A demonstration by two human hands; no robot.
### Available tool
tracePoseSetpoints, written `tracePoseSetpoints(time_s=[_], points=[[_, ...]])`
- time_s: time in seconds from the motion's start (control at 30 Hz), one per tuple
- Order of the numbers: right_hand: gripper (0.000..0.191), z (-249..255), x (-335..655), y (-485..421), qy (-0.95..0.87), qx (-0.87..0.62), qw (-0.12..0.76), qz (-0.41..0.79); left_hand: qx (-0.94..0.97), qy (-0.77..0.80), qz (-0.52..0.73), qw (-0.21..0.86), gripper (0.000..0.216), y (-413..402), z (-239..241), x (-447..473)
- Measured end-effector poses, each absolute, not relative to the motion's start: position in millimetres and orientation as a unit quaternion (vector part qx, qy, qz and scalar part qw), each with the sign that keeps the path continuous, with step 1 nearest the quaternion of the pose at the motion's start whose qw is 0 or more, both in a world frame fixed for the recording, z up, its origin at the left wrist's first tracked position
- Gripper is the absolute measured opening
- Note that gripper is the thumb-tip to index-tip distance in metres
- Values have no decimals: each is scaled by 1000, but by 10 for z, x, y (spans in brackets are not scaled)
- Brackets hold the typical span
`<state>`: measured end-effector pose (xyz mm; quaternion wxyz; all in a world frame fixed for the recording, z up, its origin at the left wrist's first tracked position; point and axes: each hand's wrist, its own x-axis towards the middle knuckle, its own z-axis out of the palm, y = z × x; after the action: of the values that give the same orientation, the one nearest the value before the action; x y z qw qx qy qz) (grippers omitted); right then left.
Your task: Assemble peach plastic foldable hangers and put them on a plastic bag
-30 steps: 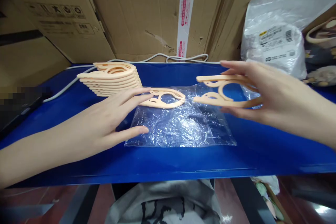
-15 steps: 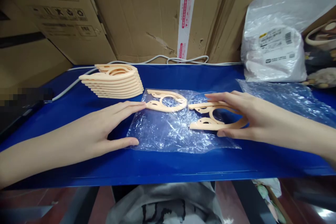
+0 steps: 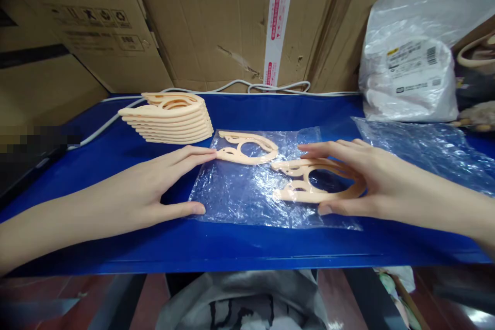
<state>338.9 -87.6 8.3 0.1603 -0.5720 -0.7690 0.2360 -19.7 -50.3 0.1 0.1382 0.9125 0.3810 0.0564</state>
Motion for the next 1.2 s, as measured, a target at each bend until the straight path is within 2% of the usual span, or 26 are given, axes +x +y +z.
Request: tracePoseSetpoints(time_s=[0.1, 0.23, 0.43, 0.53, 0.67, 0.93, 1.2], points=[[67, 30, 3276, -890, -772, -556, 167, 258, 912, 382, 57, 134, 77, -505, -9, -192], [69, -18, 3284, -812, -828, -508, 127, 199, 913, 379, 71, 136, 75, -515, -29, -201], [71, 30, 3548, -711, -819, -526, 100, 207, 897, 403, 92, 156, 78, -515, -41, -193], [67, 17, 3463, -724, -812, -528, 115, 219, 888, 408, 101, 187, 80, -509, -17, -154], [70, -55, 3190, -728, -834, -494, 153, 190, 880, 405, 118, 216, 71, -498, 22, -99], [66, -62, 3197, -664, -828, -475, 164, 247, 906, 379, 103, 160, 64, -447, 1, -137], [75, -119, 3042, -635, -854, -457, 166, 185, 900, 384, 93, 187, 66, -451, 29, -115]])
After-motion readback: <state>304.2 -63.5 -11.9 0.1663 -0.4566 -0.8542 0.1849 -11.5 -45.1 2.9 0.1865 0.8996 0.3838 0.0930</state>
